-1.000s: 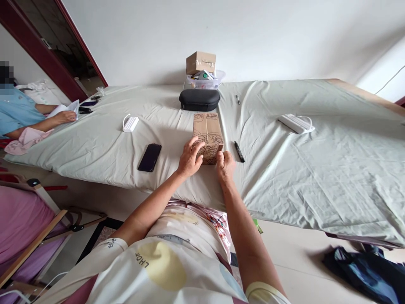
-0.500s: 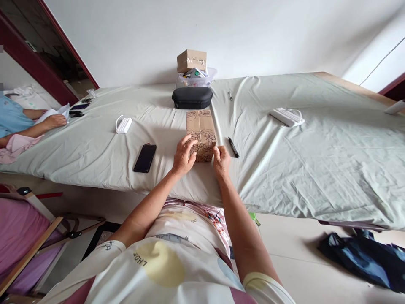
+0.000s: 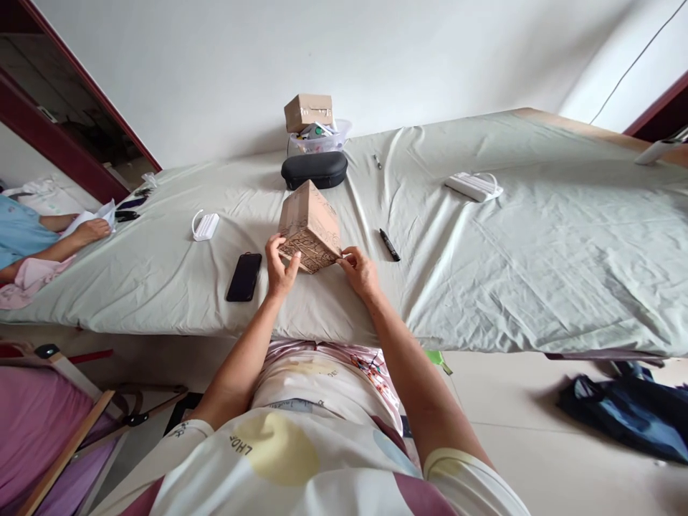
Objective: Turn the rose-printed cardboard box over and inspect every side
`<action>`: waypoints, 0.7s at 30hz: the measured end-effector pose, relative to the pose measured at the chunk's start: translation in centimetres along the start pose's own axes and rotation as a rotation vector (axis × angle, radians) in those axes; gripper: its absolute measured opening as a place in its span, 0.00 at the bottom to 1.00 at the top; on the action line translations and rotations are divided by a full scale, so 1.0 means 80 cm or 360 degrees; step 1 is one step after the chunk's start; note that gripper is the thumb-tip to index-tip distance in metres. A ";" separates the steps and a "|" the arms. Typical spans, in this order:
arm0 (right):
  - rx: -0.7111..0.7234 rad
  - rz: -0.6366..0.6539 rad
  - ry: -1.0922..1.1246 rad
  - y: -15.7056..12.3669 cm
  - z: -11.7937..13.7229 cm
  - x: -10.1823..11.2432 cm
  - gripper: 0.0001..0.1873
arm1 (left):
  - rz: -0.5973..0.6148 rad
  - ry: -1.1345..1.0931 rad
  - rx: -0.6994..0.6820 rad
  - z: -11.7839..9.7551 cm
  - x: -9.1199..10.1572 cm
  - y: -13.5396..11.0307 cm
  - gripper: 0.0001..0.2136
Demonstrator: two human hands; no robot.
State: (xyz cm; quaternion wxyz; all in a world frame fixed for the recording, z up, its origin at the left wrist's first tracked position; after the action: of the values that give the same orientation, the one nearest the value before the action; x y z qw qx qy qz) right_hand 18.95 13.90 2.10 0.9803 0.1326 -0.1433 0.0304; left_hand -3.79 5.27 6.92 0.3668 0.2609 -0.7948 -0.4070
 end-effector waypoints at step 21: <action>0.0352 0.0139 -0.0344 -0.023 0.013 -0.020 0.15 | 0.0080 0.0313 0.0322 -0.036 -0.018 0.022 0.36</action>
State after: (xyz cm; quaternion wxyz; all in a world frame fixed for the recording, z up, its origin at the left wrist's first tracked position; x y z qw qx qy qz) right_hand 17.32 11.77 2.16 0.9363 0.2360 -0.2494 0.0742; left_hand -0.87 5.92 9.04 0.4247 0.3152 -0.7983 -0.2881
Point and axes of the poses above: each hand's wrist, its own y-axis towards the middle knuckle, its own x-axis out of the back of the hand, z = x × y, the point moved 5 cm from there along y, towards the middle knuckle, and after that the axes turned 10 degrees about -x, right-handed, at the moved point
